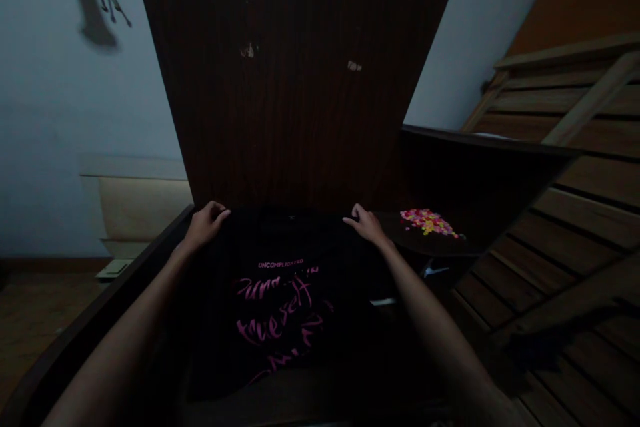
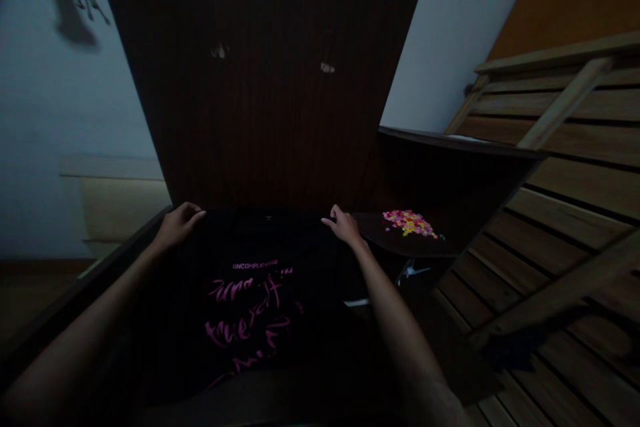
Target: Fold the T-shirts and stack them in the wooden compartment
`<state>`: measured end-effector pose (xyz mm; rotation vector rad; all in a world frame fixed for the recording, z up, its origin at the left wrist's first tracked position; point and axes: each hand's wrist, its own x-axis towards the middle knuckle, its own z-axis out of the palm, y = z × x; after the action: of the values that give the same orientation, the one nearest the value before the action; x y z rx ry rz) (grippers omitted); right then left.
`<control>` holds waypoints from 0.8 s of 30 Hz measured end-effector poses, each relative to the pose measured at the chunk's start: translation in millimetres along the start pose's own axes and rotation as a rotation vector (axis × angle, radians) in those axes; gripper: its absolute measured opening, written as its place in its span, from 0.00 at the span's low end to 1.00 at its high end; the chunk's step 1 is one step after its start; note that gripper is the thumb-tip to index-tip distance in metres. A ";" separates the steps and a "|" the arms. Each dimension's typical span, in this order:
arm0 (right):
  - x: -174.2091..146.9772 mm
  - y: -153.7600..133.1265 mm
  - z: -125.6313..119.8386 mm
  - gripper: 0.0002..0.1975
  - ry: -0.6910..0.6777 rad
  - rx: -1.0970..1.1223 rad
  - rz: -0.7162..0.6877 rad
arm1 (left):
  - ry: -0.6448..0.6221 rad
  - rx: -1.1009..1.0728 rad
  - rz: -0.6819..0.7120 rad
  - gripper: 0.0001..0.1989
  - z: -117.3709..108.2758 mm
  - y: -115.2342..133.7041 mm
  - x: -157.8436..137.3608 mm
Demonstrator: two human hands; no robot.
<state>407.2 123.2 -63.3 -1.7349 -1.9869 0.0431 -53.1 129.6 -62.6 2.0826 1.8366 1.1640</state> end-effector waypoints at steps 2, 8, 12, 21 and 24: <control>5.8 -5.3 14.8 0.10 -0.101 -0.150 0.082 | -0.087 0.107 -0.037 0.14 16.2 -6.7 3.3; 6.2 -16.5 45.8 0.10 -0.356 -0.354 0.174 | -0.301 0.205 -0.018 0.05 48.0 -22.4 -4.1; 6.0 -17.5 44.0 0.13 -0.261 -0.337 0.169 | -0.181 0.211 0.008 0.12 51.1 -25.2 -6.8; 10.7 -18.3 54.1 0.16 -0.162 -0.395 0.218 | -0.132 0.423 -0.082 0.17 64.9 -18.6 0.4; 6.1 -19.3 63.5 0.14 -0.158 -0.446 0.183 | -0.106 0.533 -0.066 0.18 71.4 -11.0 -9.3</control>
<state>364.6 144.0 -110.2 -2.2528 -2.0546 -0.2240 -17.7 151.2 -122.5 2.2510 2.3318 0.5708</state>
